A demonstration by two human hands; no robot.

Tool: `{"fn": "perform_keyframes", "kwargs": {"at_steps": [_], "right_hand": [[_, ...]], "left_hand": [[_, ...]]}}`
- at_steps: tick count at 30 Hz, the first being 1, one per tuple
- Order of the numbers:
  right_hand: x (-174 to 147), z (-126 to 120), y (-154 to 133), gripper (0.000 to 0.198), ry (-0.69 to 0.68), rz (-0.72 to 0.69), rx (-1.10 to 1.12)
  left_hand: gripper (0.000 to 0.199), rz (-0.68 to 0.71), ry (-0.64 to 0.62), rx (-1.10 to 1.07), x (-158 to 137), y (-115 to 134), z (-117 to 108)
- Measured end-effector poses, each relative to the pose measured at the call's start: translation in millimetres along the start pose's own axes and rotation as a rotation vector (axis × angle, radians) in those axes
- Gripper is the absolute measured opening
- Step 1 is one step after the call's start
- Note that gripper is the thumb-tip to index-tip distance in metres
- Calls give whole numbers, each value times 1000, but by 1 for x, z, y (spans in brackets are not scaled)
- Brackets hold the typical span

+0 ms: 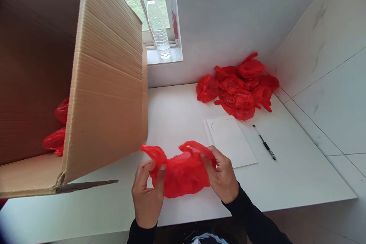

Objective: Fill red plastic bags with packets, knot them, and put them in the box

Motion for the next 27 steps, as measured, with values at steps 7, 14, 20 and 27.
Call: {"fn": "perform_keyframes", "kwargs": {"at_steps": [7, 14, 20, 27], "right_hand": [[-8, -35, -5, 16, 68, -105, -2], [-52, -25, -40, 37, 186, -642, -139], [-51, 20, -63, 26, -323, -779, -336], [-25, 18, -28, 31, -485, -259, -970]], "left_hand": [[9, -239, -2, -60, -13, 10, -41], [25, -464, -179, -242, -12, 38, -44], [22, -512, -200, -308, -16, 38, -41], [12, -394, -129, -350, -22, 42, -52]]}}
Point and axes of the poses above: each hand's wrist, its own x-axis towards the middle knuckle, its own z-axis out of the palm, y = z × x, the point moved 1 cm from there along x, towards the middle knuckle, and after that the axes turned 14 degrees about x, right-handed, at the moved point
